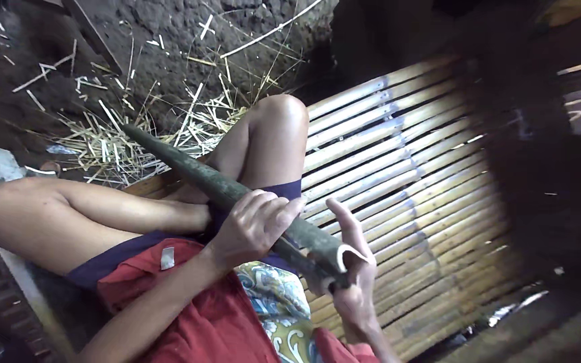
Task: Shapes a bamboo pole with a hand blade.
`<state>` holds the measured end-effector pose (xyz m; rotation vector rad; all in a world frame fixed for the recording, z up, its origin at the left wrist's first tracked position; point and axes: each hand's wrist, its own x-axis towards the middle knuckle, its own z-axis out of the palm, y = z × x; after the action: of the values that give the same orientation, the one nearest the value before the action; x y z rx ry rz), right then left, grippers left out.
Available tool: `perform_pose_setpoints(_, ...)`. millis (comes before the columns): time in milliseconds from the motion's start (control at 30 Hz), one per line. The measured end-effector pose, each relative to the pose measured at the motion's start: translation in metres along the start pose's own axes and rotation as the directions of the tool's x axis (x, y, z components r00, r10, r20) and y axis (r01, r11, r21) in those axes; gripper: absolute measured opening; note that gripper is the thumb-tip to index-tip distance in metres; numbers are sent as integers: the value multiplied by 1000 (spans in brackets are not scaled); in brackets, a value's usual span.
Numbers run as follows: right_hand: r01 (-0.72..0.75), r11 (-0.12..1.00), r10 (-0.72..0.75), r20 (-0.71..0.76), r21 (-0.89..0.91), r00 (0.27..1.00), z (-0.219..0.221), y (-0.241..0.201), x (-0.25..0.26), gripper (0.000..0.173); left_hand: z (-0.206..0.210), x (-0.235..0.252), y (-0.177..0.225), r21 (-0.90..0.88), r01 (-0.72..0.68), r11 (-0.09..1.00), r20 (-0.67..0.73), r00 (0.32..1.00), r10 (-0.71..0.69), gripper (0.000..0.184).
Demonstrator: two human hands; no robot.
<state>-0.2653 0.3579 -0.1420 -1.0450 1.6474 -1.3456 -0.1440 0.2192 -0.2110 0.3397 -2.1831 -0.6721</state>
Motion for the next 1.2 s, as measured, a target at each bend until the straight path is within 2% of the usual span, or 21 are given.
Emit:
perform_pose_setpoints(33, -51, 994, 40, 123, 94, 992, -4, -5, -5, 96, -2, -7, 0, -11, -10, 1000, -31, 999, 9, 21)
perform_pose_setpoints(67, -124, 957, 64, 229, 261, 971, -7, -8, -11, 99, -3, -14, 0, -20, -18, 1000, -66, 998, 17, 19)
perform_pose_setpoints(133, -283, 795, 46, 412, 537, 910, -11, -8, -17, 100, -4, -23, 0, -39, -22, 999, -117, 993, 17, 18)
perform_pose_setpoints(167, -335, 729, 25, 465, 597, 885, -11, -4, -17, 101, -5, -25, 0, -49, -19, 999, -128, 992, 12, 17)
perform_pose_setpoints(333, -324, 717, -5, 470, 617, 883, 1, 10, -10, 93, -5, -27, 1, -58, -34, 998, -146, 989, 25, 16)
perform_pose_setpoints(467, -283, 767, -13, 454, 576, 891, 1, 14, -7, 92, -2, -25, 0, -34, -35, 999, -149, 988, 30, 15)
perform_pose_setpoints(700, -382, 694, 35, 501, 611, 865, -6, 9, -4, 82, 2, -21, 1, -9, -36, 999, -130, 991, 34, 13)
perform_pose_setpoints(800, -336, 705, 15, 462, 624, 887, -9, 12, -7, 72, 7, -18, 3, -5, -20, 1000, -118, 993, 20, 14)
perform_pose_setpoints(867, -295, 751, 25, 421, 591, 907, -10, 10, -9, 72, 10, -16, 4, -1, 0, 1000, -121, 993, 0, 14)
perform_pose_setpoints(933, -302, 770, 104, 357, 563, 928, -7, 5, -9, 64, 14, -16, 5, 5, 26, 1000, -131, 991, -25, 14)
perform_pose_setpoints(1000, -356, 754, 248, 262, 552, 933, -3, 4, -7, 50, 24, -18, 9, 25, 41, 999, -145, 989, -37, 16)
perform_pose_setpoints(1067, -358, 769, 320, 165, 529, 933, -5, 10, -6, 51, 32, -17, 11, 57, 33, 998, -126, 992, -25, 19)
perform_pose_setpoints(1133, -250, 895, 259, 27, 370, 966, -9, 17, -9, 56, 34, -14, 16, 57, 38, 998, -95, 995, -33, 21)
perform_pose_setpoints(1200, -92, 992, 99, -84, 86, 992, -10, 26, -7, 65, 31, -14, 16, 56, 34, 998, -60, 998, -31, 26)
